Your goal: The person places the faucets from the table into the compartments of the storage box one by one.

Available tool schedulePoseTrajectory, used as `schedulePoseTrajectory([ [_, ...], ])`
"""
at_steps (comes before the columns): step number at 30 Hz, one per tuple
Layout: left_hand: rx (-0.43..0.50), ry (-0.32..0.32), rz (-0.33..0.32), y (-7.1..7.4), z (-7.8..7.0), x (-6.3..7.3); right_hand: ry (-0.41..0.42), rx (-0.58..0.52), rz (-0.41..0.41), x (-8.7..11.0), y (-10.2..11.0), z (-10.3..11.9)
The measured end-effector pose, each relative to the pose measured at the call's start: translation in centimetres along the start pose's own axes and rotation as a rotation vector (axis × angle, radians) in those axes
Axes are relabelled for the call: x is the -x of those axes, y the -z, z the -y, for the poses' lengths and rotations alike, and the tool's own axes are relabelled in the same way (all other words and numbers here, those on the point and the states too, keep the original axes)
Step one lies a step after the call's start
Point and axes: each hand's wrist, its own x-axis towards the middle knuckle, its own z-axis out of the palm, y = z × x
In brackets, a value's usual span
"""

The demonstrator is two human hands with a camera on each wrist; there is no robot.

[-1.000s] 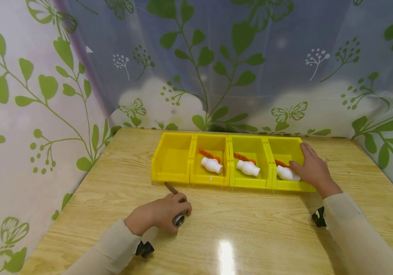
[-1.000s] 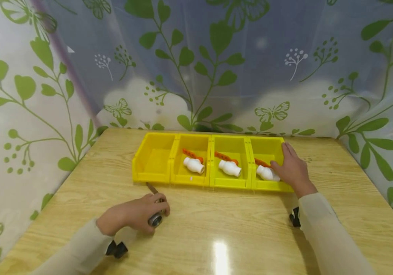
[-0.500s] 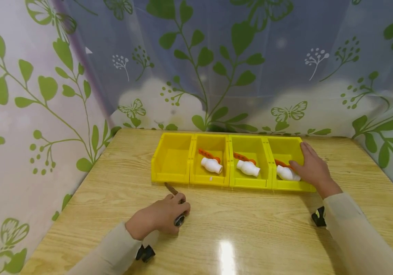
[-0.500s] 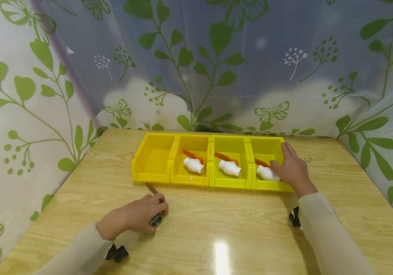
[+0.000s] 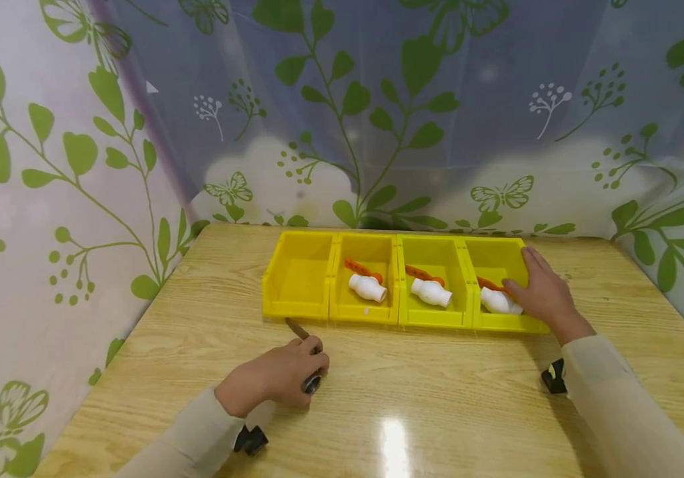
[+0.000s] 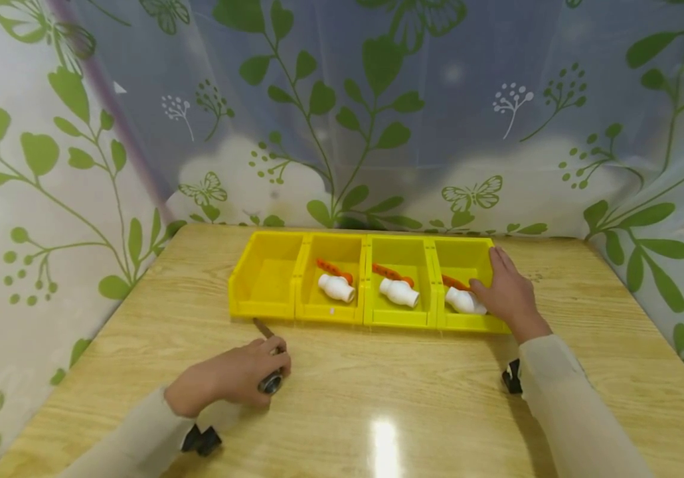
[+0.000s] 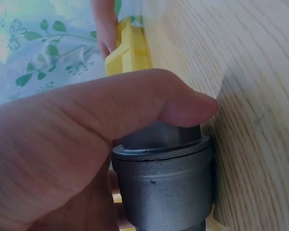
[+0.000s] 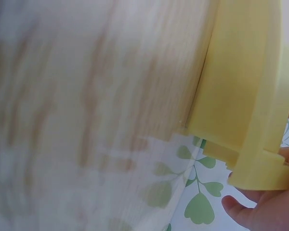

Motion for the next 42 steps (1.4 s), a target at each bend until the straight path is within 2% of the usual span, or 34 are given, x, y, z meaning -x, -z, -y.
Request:
schedulePoseTrajectory([
  [10,-0.016,-0.034,-0.032,0.0,0.1,0.1,0.001,0.005,-0.004,0.1,0.0,0.1],
  [16,-0.023,-0.049,-0.024,0.3,-0.2,0.3,-0.004,0.009,-0.012,0.1,-0.1,0.3],
  [24,-0.003,-0.090,-0.009,1.1,-0.2,0.7,-0.005,0.016,-0.013,0.1,0.0,0.3],
  [34,0.036,-0.109,-0.014,2.1,0.1,1.4,-0.008,0.027,-0.016,0.0,0.1,0.3],
  [42,0.050,-0.141,-0.011,2.9,-0.5,2.1,0.003,0.032,-0.008,0.2,0.1,0.4],
])
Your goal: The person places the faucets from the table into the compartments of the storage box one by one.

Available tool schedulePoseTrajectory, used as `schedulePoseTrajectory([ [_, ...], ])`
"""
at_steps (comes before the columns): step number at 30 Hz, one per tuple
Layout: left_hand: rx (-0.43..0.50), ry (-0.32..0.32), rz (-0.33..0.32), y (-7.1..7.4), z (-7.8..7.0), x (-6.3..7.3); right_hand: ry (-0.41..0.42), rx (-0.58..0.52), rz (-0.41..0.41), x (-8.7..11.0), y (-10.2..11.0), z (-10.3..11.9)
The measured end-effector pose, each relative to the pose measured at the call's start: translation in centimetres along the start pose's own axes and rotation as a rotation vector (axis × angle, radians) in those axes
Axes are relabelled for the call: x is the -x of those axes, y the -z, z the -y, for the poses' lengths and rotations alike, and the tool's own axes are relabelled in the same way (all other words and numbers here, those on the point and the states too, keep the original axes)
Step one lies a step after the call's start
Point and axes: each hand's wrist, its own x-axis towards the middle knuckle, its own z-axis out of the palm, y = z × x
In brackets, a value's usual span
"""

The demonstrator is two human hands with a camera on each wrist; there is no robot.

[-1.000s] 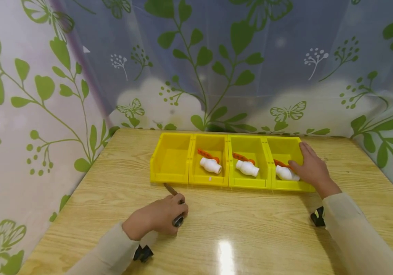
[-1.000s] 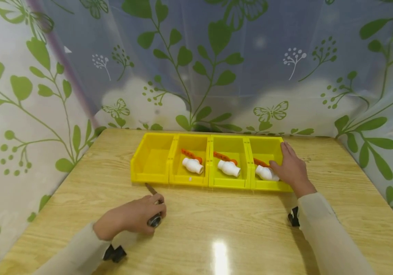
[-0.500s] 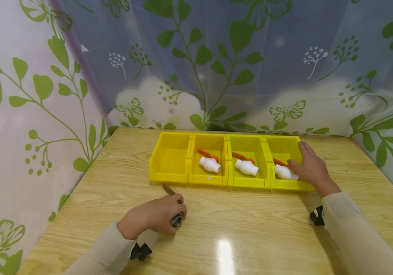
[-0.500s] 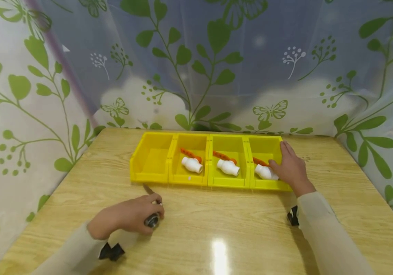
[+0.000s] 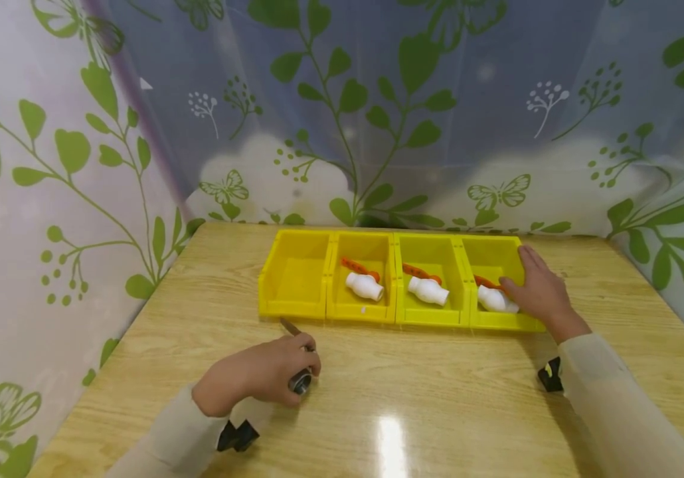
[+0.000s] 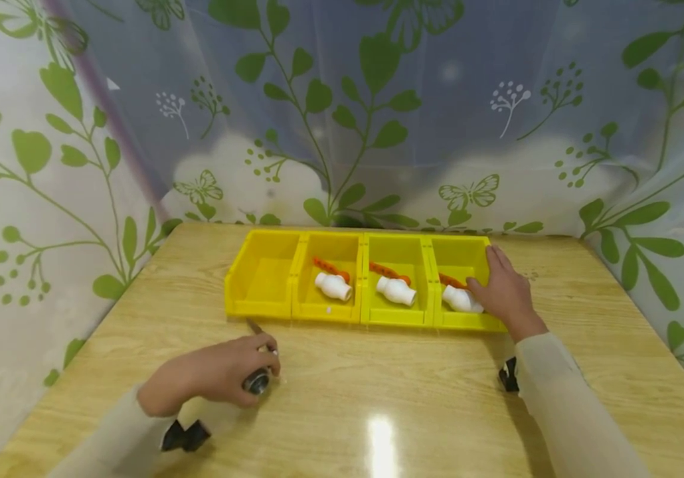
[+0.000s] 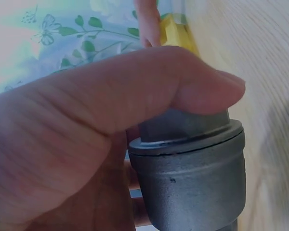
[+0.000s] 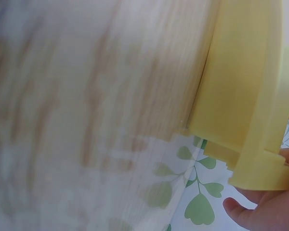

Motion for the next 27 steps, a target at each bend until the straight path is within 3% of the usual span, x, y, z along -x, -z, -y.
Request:
schedulePoseTrajectory([
  [27,-0.061,0.011,-0.016,1.6,-1.1,0.2,-0.013,-0.011,0.001,0.0,-0.1,0.0],
])
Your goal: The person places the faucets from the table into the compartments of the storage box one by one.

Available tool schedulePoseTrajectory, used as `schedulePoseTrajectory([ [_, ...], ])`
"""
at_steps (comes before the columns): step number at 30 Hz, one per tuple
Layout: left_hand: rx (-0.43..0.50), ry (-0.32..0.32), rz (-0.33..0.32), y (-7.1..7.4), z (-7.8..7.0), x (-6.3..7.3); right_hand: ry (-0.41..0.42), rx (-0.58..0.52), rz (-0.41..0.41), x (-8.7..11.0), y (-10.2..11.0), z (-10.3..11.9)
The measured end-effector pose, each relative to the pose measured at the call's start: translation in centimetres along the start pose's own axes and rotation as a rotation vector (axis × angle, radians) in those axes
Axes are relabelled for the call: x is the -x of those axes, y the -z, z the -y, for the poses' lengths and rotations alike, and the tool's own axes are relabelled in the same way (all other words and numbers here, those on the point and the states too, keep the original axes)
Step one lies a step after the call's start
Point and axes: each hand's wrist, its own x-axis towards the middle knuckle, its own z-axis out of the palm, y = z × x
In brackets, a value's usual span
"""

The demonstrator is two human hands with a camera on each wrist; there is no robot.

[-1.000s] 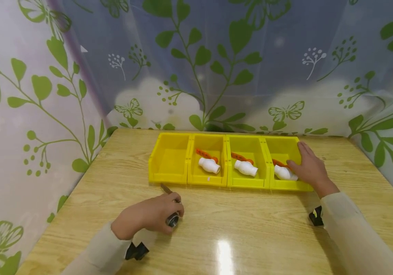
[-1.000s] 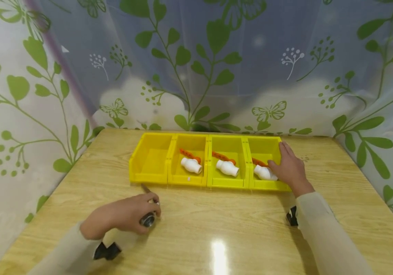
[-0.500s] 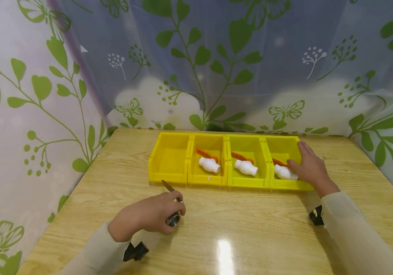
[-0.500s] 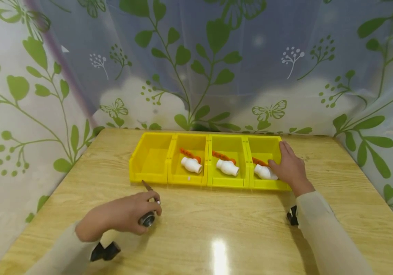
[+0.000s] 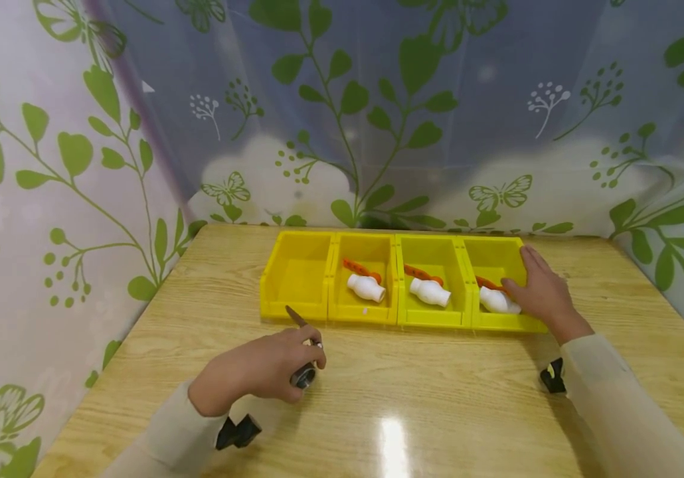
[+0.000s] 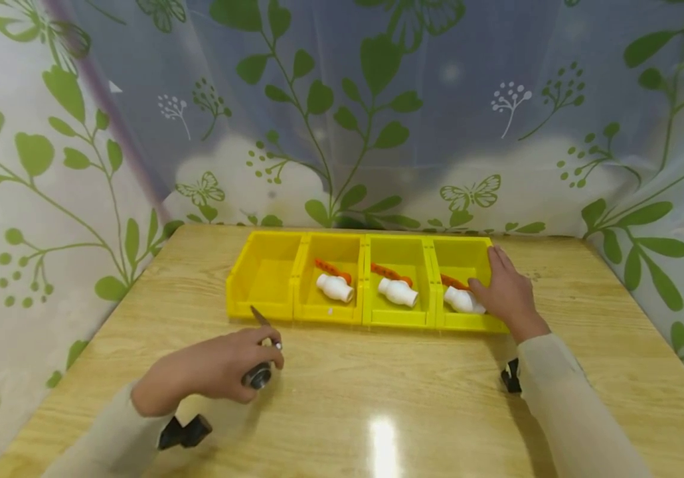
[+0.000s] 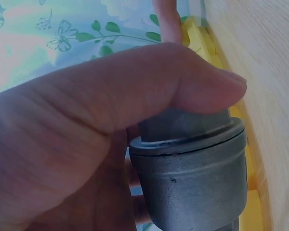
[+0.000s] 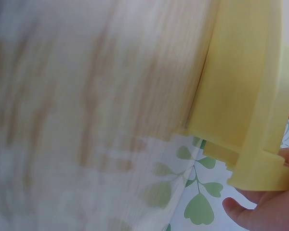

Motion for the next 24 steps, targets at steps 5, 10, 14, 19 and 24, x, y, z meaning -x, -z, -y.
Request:
schedulePoseTrajectory([
  [5,-0.011,-0.008,-0.014,0.08,0.11,-0.21,0.005,0.001,-0.004,-0.02,0.05,-0.14],
  [10,-0.002,-0.005,-0.020,0.03,0.36,-0.52,0.005,-0.004,0.001,-0.03,-0.02,-0.13],
  [14,0.004,-0.008,-0.018,0.04,0.51,-0.61,0.004,-0.003,0.005,-0.03,-0.11,-0.17],
  [19,-0.002,0.010,-0.002,0.28,0.69,-0.66,0.010,-0.004,0.000,0.01,-0.13,-0.13],
  [24,-0.002,0.016,0.005,0.50,0.96,-0.73,0.009,-0.005,-0.010,0.04,-0.05,-0.03],
])
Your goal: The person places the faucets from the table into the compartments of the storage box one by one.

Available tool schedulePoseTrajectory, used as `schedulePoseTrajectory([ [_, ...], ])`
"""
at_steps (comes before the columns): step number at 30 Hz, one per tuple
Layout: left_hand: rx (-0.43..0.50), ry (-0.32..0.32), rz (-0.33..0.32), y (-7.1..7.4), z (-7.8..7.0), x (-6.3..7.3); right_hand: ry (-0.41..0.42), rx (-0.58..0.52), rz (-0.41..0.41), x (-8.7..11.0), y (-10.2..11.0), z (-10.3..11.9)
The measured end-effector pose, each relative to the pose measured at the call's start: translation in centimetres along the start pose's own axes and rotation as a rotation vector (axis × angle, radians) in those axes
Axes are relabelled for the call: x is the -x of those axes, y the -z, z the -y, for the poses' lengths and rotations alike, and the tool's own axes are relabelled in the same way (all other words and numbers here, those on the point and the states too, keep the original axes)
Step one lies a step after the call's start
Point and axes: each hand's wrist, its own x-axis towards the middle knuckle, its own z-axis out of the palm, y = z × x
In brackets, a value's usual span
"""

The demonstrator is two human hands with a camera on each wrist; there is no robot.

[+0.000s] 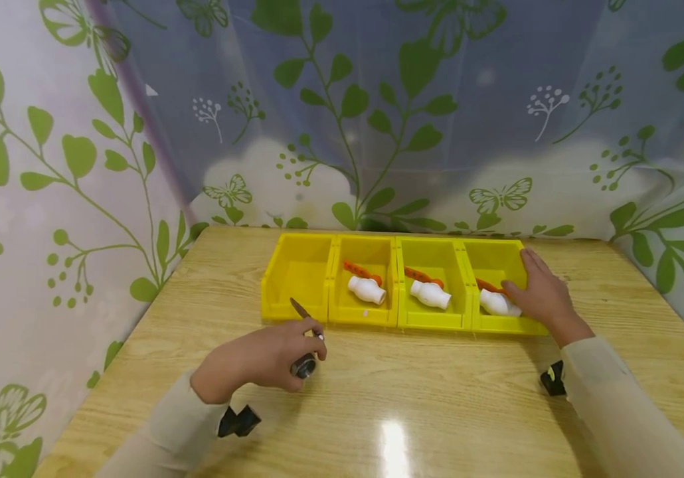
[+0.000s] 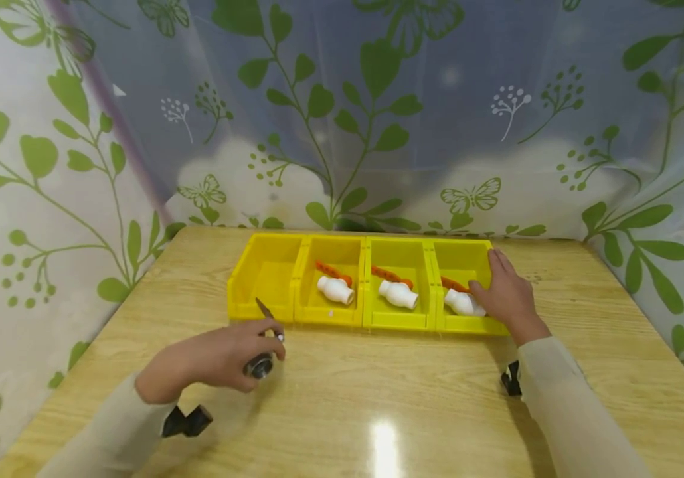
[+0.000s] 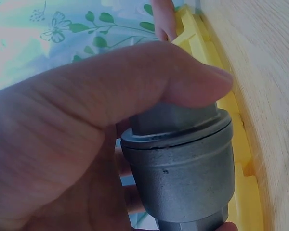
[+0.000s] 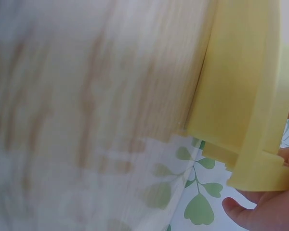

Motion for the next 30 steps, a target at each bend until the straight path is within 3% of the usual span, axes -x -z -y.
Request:
schedulePoseTrajectory([
  [30,-0.020,-0.027,-0.054,0.5,1.6,-0.9,-0.017,-0.036,0.009,-0.3,-0.1,-0.4],
])
